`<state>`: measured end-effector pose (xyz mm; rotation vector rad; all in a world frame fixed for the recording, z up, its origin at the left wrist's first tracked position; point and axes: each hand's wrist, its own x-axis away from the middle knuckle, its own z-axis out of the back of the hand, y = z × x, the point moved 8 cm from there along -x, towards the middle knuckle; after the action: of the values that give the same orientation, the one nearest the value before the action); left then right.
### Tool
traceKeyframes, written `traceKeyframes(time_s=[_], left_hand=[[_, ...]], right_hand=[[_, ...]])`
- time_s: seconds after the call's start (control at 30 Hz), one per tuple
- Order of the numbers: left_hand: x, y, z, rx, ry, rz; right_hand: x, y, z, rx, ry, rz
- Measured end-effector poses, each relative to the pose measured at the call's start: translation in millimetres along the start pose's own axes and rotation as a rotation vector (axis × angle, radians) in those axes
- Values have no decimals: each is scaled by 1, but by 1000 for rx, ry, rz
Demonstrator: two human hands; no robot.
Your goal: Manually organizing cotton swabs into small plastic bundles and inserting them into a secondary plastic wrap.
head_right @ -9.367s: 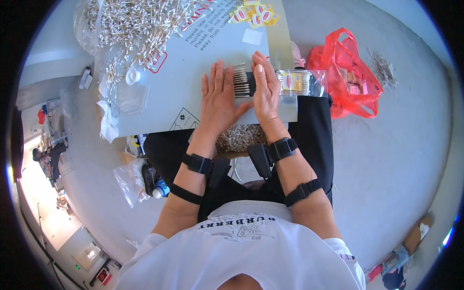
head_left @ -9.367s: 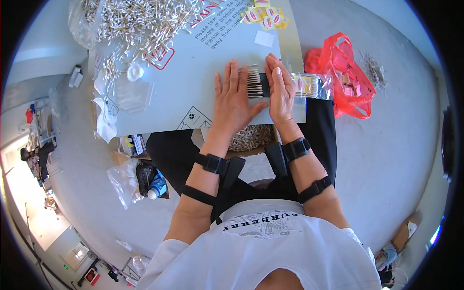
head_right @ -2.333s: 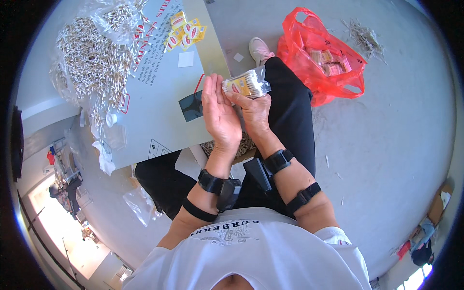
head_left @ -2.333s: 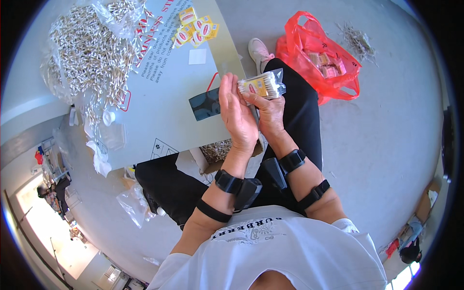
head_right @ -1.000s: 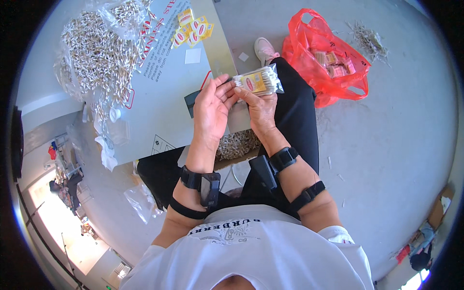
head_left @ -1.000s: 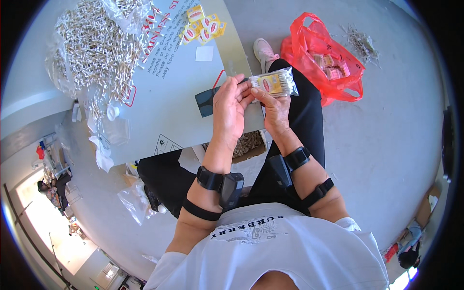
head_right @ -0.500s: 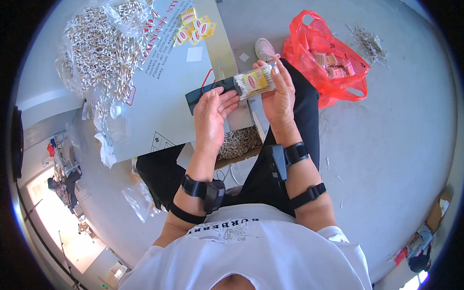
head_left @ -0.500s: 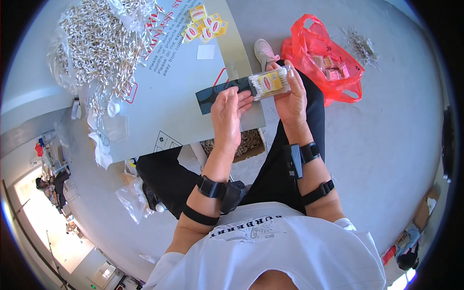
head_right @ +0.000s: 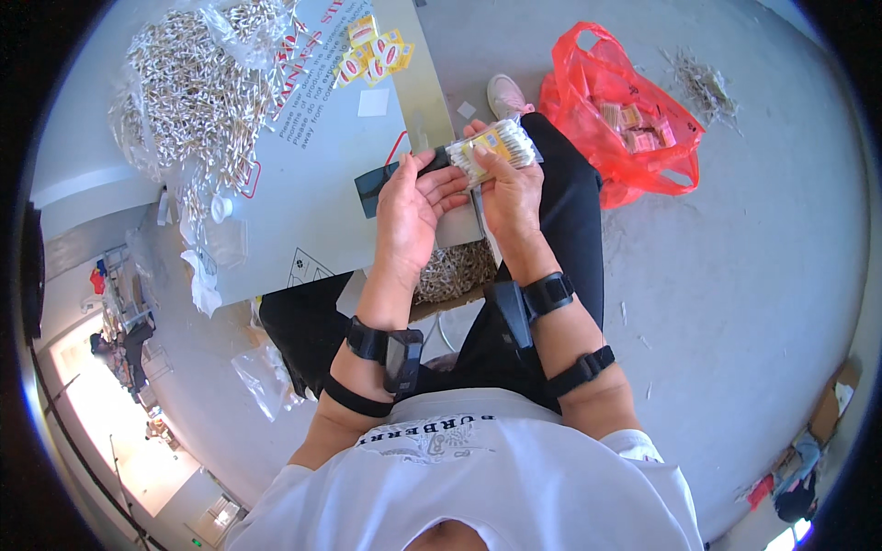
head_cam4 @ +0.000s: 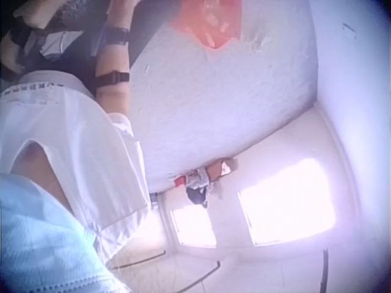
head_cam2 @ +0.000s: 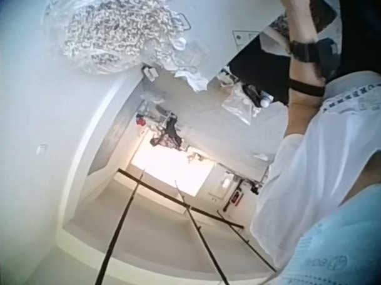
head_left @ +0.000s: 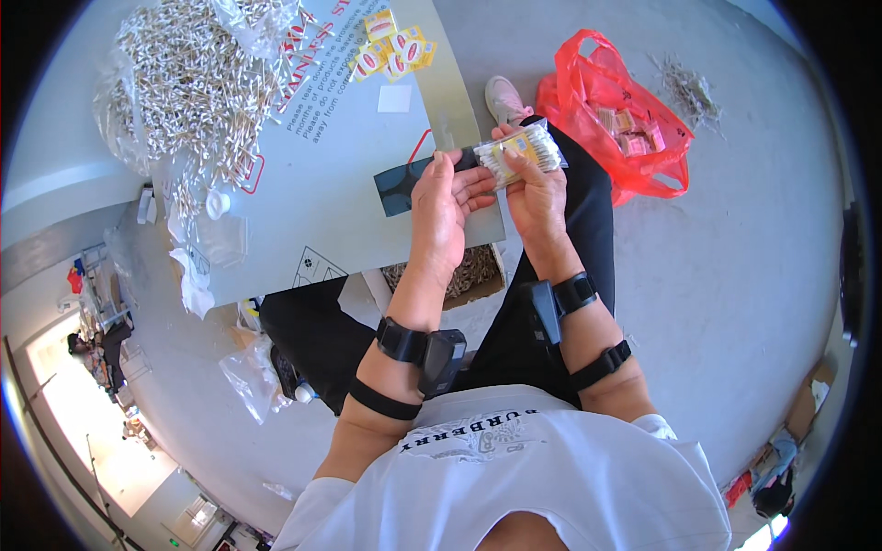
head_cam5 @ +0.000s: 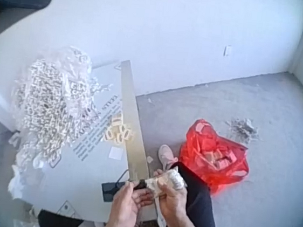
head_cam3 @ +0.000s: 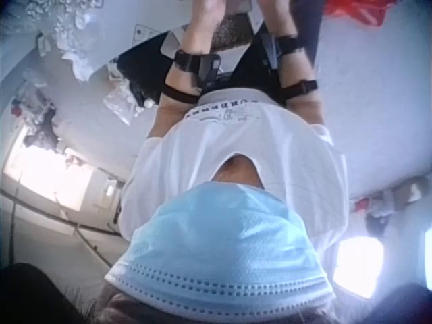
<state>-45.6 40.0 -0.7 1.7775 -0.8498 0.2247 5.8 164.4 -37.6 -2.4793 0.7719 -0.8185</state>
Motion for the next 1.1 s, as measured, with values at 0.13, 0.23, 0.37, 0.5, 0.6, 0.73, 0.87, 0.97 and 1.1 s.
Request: traceKeyframes(time_s=[0.13, 0.23, 0.37, 0.5, 0.6, 0.73, 0.87, 0.97, 1.1], left_hand=[[-3, 4, 3, 123, 15, -104], [-8, 0, -2, 252, -17, -88], [-8, -6, -4, 313, -47, -60], [13, 19, -20, -532, -49, -559], [31, 15, -54, -1283, -91, -851], [22, -7, -50, -1597, -204, -798], [20, -5, -48, -1598, -285, -799], [18, -4, -52, -1624, -319, -799], [16, 9, -37, -964, -295, -750]], right_hand=[[0, -3, -1, -60, 7, -9], [-1, -1, 0, -79, 2, -9], [0, 3, 0, -35, 17, -29], [2, 2, -3, -93, -49, -53], [5, 3, -4, -340, -80, -152], [8, 8, -9, -378, -149, -247], [13, 5, -14, -390, -194, -262], [11, 6, -9, -352, -163, -259], [3, 2, -3, -312, -142, -148]])
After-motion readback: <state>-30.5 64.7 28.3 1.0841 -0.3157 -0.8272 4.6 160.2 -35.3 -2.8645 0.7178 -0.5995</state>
